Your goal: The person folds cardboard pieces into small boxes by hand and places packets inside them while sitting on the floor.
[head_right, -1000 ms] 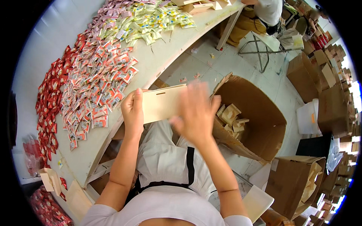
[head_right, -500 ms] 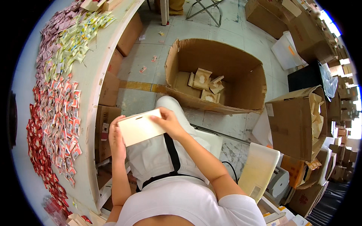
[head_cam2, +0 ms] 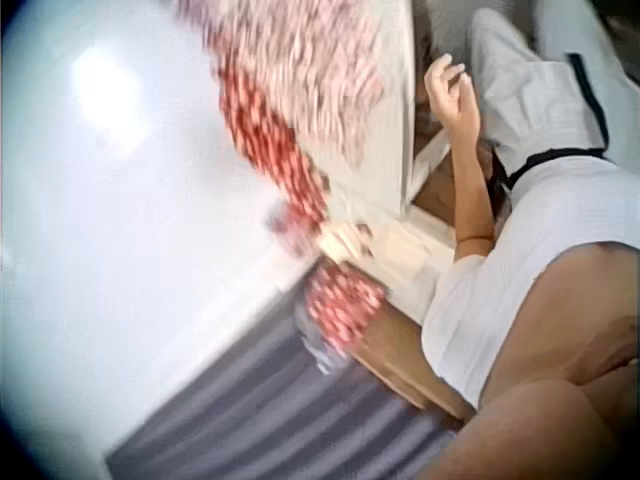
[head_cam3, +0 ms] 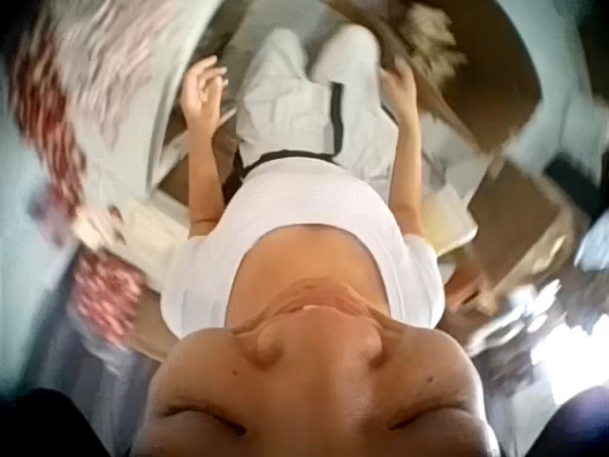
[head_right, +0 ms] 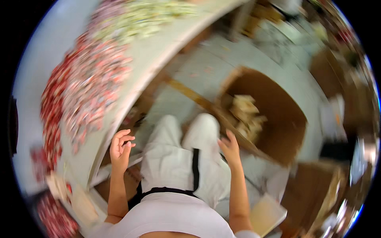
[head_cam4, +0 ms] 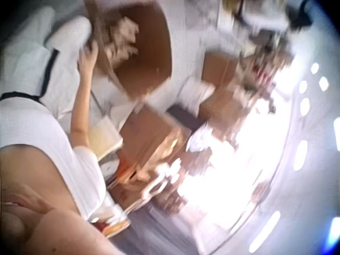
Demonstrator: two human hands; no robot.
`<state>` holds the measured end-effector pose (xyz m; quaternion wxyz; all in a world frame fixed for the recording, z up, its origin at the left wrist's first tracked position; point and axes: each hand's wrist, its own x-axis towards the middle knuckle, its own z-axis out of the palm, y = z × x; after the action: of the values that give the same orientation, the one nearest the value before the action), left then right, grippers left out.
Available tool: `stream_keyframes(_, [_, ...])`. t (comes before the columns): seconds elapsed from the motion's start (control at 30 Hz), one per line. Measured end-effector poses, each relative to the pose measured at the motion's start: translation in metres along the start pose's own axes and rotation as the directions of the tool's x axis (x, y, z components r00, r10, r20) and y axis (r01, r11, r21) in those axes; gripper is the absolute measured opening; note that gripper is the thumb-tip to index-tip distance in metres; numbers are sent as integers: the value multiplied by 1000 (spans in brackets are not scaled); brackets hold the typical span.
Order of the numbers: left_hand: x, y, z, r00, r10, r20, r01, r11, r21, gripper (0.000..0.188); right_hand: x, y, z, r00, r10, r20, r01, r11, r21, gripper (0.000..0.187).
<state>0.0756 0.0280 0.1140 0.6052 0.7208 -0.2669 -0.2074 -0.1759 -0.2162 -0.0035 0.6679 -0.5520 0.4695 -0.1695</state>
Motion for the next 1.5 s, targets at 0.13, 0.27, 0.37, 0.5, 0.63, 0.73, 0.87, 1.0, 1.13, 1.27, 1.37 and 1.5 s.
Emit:
stream_keyframes(0.13, [-49, 41, -83, 778, 400, -485, -103, 842, 530, 13, -9, 14, 56, 979, -77, 190, 85, 996, -33, 34])
stream_keyframes(0.27, [-131, 48, -151, 487, 486, -725, 393, 620, 679, 18, -5, 7, 96, 901, -72, 428, 130, 986, -107, 26])
stream_keyframes(0.37, [-205, 39, -179, 427, 381, -820, 714, 414, 564, 29, -1, 6, 109, 797, -62, 601, 227, 953, -202, 19])
stream_keyframes(0.5, [-273, 9, -179, 382, 300, -874, 911, 35, 410, 46, 9, -14, 123, 717, -43, 696, 292, 925, -244, 20])
stream_keyframes(0.63, [-280, 19, -196, 363, -31, -931, 911, 222, 347, 53, 15, -18, 124, 705, -54, 707, 299, 927, -228, 18])
stream_keyframes(0.73, [-274, 25, -204, 385, -158, -909, 917, 177, 357, 57, 15, -15, 123, 714, -37, 699, 266, 938, -222, 17])
stream_keyframes(0.87, [-318, -4, -241, 369, -146, -918, 874, 391, 289, 57, -2, -17, 128, 702, 24, 712, 203, 951, -232, 15])
stream_keyframes(1.0, [-301, -8, -257, -361, 73, -930, 879, 359, -313, 90, -14, -27, 136, 695, 40, 718, 182, 956, -229, 14])
stream_keyframes(1.13, [-308, -33, -299, -420, -115, -900, 790, 441, -425, 102, -15, -41, 190, 480, -188, 857, 502, 860, -92, 14])
stream_keyframes(1.27, [-296, -34, -289, -311, -66, -948, 854, 417, -309, 97, -100, -124, 333, -34, -278, 960, 824, 536, 184, 21])
stream_keyframes(1.37, [-309, -61, -290, -162, 111, -981, 824, 561, -72, 93, -165, -132, 445, -410, -338, 847, 752, 400, 524, 35])
stream_keyframes(1.5, [-286, -69, -277, 11, 215, -977, 735, 661, 154, 90, -227, -91, 559, -314, -233, 920, 914, 189, 360, 73])
